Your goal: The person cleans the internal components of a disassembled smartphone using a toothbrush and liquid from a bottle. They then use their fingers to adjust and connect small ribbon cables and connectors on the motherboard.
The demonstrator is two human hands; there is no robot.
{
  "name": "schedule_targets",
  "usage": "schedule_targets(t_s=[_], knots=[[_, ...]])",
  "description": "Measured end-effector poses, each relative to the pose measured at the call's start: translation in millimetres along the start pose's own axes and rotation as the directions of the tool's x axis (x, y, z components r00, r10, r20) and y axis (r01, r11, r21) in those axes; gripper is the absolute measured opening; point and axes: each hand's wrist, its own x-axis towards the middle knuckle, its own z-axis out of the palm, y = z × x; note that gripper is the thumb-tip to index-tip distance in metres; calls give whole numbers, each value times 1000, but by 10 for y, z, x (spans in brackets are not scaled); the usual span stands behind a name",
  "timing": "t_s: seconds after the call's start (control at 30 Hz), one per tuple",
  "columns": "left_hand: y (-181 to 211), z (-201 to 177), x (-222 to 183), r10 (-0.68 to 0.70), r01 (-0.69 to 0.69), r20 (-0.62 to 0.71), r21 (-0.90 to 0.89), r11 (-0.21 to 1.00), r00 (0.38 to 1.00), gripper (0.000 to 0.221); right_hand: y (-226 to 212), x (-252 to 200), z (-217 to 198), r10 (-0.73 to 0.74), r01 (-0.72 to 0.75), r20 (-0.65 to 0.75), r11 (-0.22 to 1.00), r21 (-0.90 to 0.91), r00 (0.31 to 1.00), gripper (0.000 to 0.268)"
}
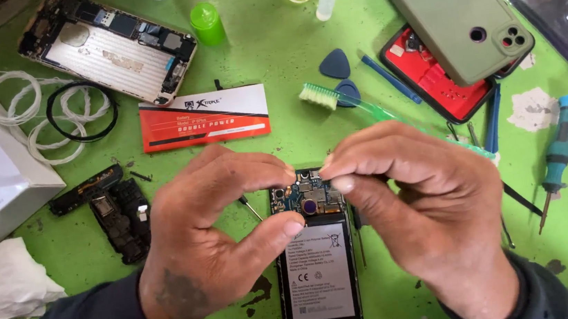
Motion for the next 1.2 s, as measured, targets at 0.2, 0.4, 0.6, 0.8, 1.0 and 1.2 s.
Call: schedule_targets(t_s=[0.2, 0.4, 0.6, 0.8, 1.0, 1.2], knots=[[75, 65, -1, 23, -23, -17, 23, 999, 1000, 22, -83, -42, 68, 0, 0, 5, 1000, -23, 1000, 6], [35, 77, 4, 50, -50, -14, 1, 999, 999, 6, -68, -29, 106, 38, -37, 26, 999, -33, 999, 5], [-60, 45, 31, 125, -124, -34, 27, 992, 992, 5, -8, -6, 145, 44, -42, 14, 996, -73, 999, 6], [-148, -132, 86, 202, -192, -67, 132, 973, 977, 14, 33, 184, -16, -33, 58, 65, 900, -431, 997, 10], [-145, -69, -123, 119, -123, -46, -95, 988, 992, 14, 146, 208, -45, 165, -23, 206, 831, -556, 965, 24], [-35, -68, -539, 22, 53, 380, -185, 981, 925, 25, 143, 220, -153, 157, -6, 205, 807, -591, 966, 26]])
